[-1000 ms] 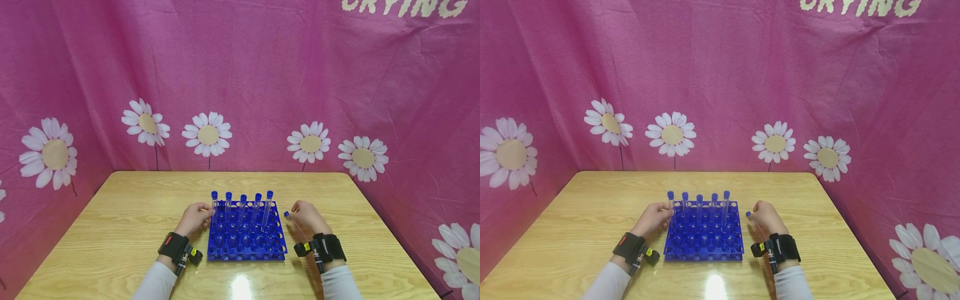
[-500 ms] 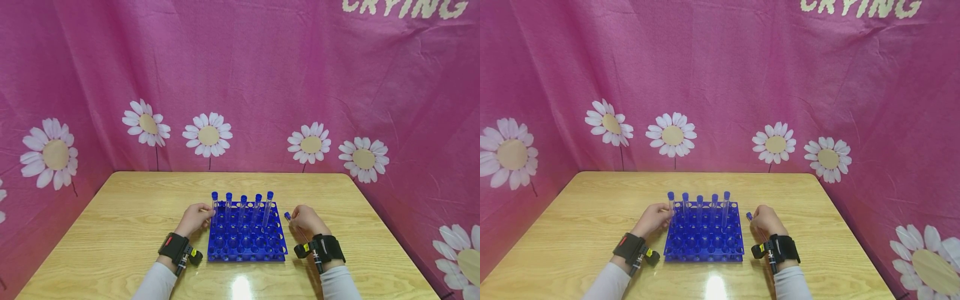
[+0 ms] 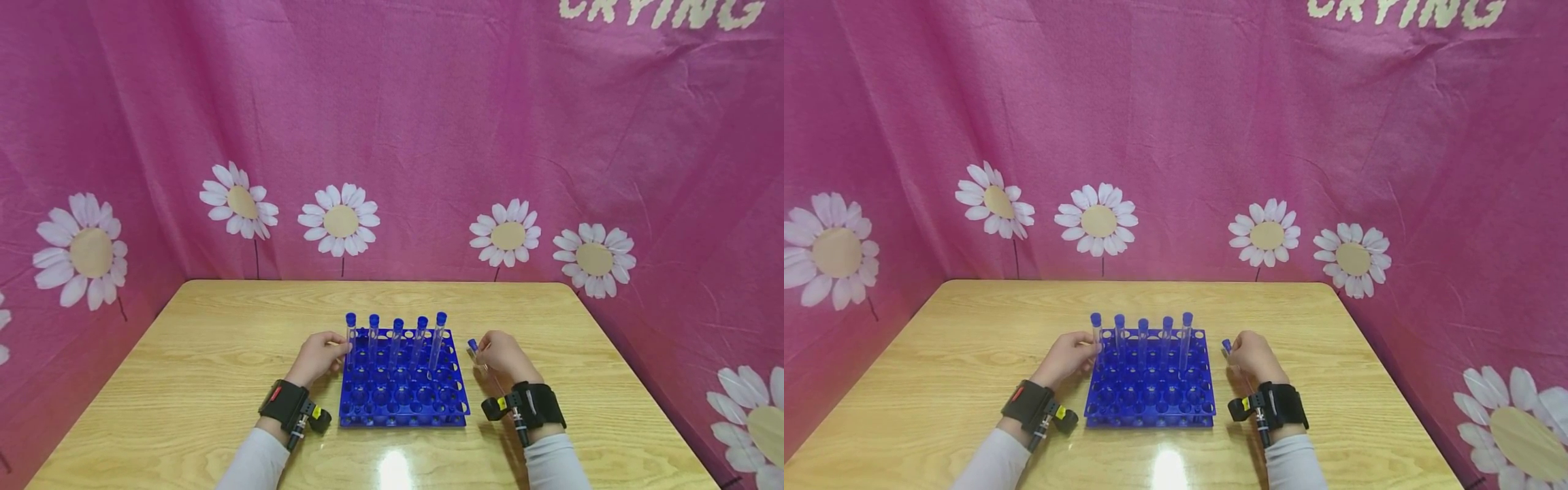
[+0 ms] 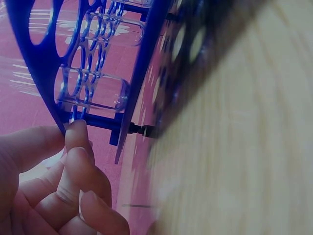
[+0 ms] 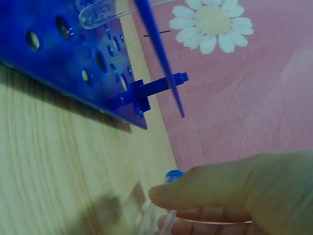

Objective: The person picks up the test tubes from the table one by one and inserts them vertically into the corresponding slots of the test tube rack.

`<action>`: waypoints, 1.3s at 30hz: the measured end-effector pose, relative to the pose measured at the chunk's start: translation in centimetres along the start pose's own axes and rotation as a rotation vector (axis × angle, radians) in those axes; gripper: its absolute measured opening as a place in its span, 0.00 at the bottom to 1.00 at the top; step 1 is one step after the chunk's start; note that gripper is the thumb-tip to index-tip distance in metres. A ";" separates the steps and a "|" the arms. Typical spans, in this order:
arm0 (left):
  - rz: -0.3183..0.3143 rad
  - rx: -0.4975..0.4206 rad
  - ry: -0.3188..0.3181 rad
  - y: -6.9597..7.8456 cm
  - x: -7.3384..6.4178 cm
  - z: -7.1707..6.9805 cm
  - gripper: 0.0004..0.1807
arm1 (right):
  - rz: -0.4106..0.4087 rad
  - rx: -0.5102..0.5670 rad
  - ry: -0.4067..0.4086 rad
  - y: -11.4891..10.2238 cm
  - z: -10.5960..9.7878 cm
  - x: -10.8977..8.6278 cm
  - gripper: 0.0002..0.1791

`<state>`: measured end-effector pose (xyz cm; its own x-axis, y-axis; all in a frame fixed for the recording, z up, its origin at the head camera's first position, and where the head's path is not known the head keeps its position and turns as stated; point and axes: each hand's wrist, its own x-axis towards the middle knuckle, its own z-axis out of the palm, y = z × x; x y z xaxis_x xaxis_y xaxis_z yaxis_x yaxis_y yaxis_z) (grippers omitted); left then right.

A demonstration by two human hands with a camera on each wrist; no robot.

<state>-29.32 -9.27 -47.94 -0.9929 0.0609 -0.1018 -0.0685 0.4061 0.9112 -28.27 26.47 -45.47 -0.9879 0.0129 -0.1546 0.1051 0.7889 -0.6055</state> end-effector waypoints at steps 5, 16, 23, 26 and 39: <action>0.012 0.004 0.002 -0.1 0.0 0.0 0.09 | -0.023 0.003 0.030 -0.3 -0.6 -0.1 0.08; 0.012 -0.020 0.010 -0.1 0.2 0.1 0.10 | -0.078 0.025 0.123 -1.9 -2.3 -1.3 0.14; 0.010 -0.027 0.005 -0.1 0.1 0.1 0.10 | -0.163 0.041 0.208 -3.1 -3.5 -2.3 0.15; 0.013 -0.024 0.005 -0.2 0.1 0.2 0.10 | -0.177 0.047 0.236 -3.7 -3.9 -2.9 0.14; 0.014 -0.018 0.003 -0.1 0.0 0.1 0.10 | -0.252 0.062 0.377 -6.2 -4.7 -4.8 0.13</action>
<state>-29.28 -9.18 -48.03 -0.9941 0.0636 -0.0877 -0.0562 0.3889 0.9196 -24.67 24.43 -37.26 -0.9548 0.0569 0.2918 -0.1490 0.7578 -0.6352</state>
